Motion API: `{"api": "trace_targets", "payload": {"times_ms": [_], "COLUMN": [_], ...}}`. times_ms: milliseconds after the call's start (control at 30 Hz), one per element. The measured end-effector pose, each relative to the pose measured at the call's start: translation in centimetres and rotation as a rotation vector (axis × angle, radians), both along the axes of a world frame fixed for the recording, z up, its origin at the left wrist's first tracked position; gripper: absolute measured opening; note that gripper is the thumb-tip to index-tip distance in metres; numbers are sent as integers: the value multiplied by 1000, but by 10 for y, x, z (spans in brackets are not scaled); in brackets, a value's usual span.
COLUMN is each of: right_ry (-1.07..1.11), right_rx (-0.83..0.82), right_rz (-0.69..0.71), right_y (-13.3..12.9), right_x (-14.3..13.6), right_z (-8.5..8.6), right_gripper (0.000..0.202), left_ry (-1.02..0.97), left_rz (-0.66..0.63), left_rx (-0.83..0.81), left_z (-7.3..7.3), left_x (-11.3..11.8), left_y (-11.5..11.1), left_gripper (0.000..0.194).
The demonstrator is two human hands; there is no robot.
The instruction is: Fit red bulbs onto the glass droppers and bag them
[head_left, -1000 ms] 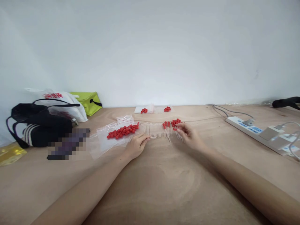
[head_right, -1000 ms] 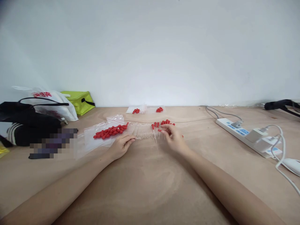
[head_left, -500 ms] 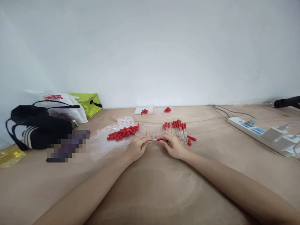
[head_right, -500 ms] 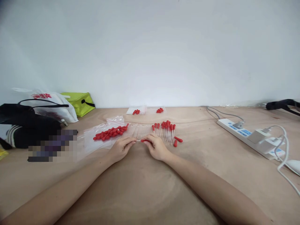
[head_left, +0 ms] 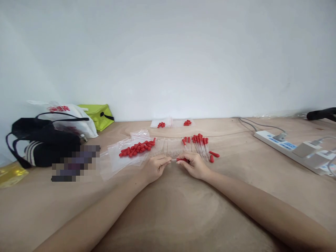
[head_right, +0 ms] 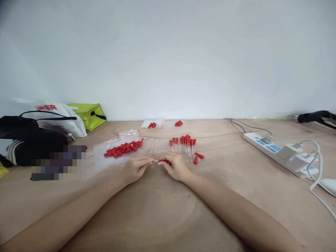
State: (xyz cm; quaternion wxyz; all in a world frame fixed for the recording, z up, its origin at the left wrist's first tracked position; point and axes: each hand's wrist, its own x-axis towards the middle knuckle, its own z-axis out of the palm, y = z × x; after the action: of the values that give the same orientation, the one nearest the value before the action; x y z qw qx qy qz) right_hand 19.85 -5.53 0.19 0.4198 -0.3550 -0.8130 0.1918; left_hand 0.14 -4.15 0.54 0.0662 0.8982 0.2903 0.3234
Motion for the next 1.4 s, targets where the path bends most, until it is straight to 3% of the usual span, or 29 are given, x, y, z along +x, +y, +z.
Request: {"api": "trace_targets", "payload": {"times_ms": [133,300,467,633,867,1000,1100,1200,1300,1400], "right_ry": [-120,-306,-356,-276,388,619,604,461,252,2], "right_rx": [126,332,372,245,-267,-291,-200,-173,-256,-298], "right_rz": [26,-46,-13,17,-4,-99,-300,-490,-612,-644], "right_y": [1,5,8,11,16,37,60,80,93,98], "right_x": [2,4,2,0,-6,19,56,88,102,97], "right_z": [-4,-9,-7,-5,0,20,41,49,39,25], "right_gripper": [17,18,18,16,25,30,36,41,32,20], "left_ry": [52,81,120,90,-67,-82,-70,-26,-7,-5], "left_rz": [-12,0,11,20,84,163,167,130,124,128], "left_rx": [90,180,167,108,5,0,-8,-40,-56,-61], "left_z": [-3,-6,-9,-10,-2,1,3,2,1,0], "left_x": [0,3,5,7,13,11,11,11,11,11], "left_y": [-1,-3,-2,-2,-4,-4,-3,-3,-3,-3], "left_gripper": [25,24,25,24,23,24,21,18,17,17]}}
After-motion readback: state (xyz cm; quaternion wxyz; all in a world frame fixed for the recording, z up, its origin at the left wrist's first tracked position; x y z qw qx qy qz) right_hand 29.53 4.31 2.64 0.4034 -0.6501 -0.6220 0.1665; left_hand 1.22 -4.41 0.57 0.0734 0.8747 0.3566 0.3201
